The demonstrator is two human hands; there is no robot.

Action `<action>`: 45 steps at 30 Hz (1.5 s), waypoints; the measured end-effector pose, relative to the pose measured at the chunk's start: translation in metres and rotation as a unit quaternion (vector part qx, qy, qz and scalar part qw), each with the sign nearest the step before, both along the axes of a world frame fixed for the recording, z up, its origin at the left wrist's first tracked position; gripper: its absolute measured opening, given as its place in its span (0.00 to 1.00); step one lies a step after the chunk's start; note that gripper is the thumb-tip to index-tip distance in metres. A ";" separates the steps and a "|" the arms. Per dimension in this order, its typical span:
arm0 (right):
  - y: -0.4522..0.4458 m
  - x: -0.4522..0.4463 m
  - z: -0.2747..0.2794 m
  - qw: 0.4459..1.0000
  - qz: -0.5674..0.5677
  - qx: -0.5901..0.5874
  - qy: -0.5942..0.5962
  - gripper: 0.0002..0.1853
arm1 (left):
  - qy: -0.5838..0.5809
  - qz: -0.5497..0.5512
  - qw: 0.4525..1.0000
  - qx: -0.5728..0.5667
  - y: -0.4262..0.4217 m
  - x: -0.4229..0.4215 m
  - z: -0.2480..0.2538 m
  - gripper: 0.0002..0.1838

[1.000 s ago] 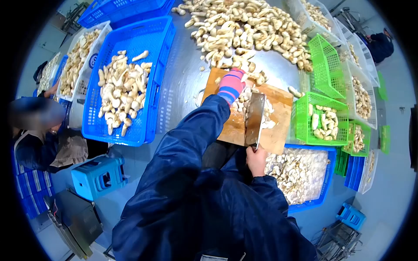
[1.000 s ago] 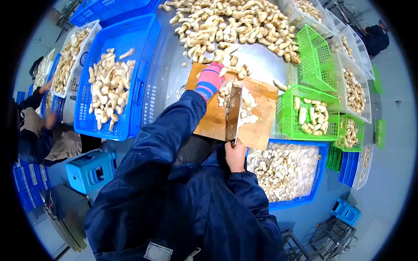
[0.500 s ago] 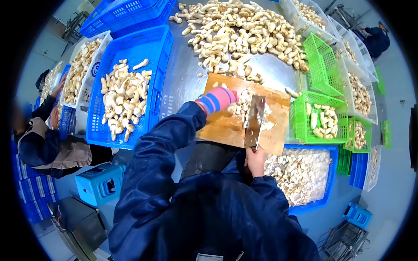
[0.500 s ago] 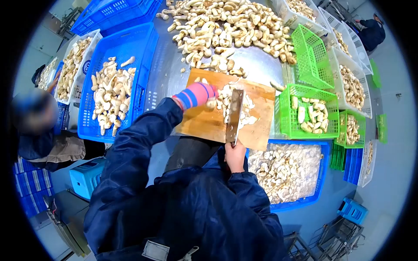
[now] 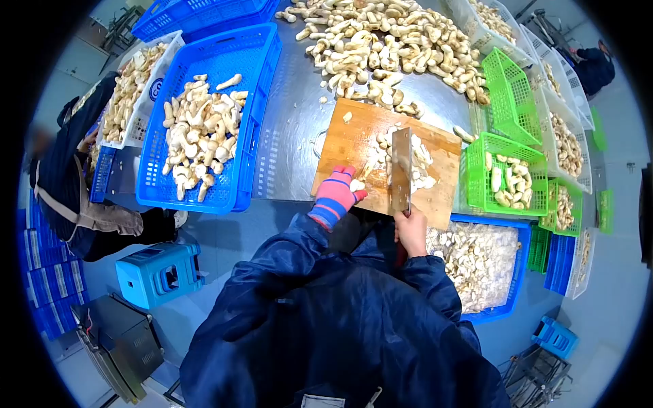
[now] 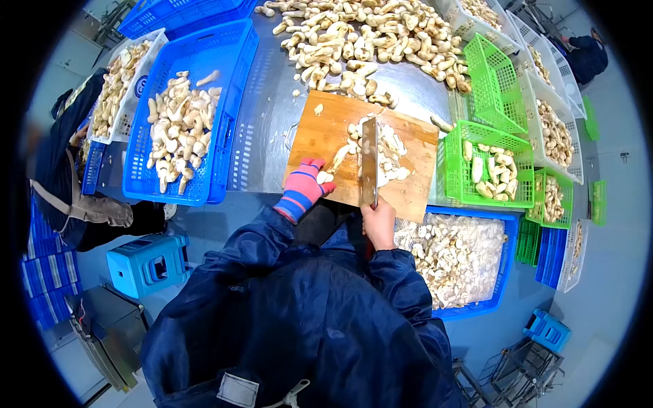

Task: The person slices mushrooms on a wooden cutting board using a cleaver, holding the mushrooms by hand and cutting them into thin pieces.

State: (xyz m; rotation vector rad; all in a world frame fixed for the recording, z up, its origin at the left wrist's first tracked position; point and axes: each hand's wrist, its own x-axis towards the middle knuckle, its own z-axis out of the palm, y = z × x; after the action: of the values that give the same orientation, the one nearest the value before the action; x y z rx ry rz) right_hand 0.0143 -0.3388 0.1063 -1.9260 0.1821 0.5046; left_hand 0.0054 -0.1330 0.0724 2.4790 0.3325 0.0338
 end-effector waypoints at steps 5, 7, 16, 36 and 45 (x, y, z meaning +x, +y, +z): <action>-0.013 0.009 0.024 0.975 0.157 -0.106 -0.119 0.11 | 0.043 -0.043 0.998 0.004 0.010 0.008 -0.001 0.21; -0.014 0.013 0.052 0.961 0.210 -0.136 -0.113 0.11 | 0.029 -0.067 0.997 0.031 0.021 0.011 0.002 0.19; 0.019 0.017 0.003 0.918 0.268 -0.226 -0.184 0.09 | 0.046 -0.106 0.991 0.072 0.029 0.011 0.002 0.17; 0.041 -0.038 0.019 0.929 0.255 -0.215 -0.163 0.09 | -0.055 -0.047 0.989 0.126 0.052 0.006 -0.004 0.16; 0.014 -0.009 0.028 0.990 0.107 -0.076 0.055 0.08 | 0.073 -0.072 0.993 0.058 0.072 0.027 0.021 0.12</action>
State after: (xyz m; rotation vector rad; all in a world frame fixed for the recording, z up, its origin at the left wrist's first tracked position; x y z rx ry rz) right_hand 0.0052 -0.3244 0.1342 -2.0796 0.0856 0.7592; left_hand 0.0320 -0.0612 0.0938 2.6218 0.2172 -0.1938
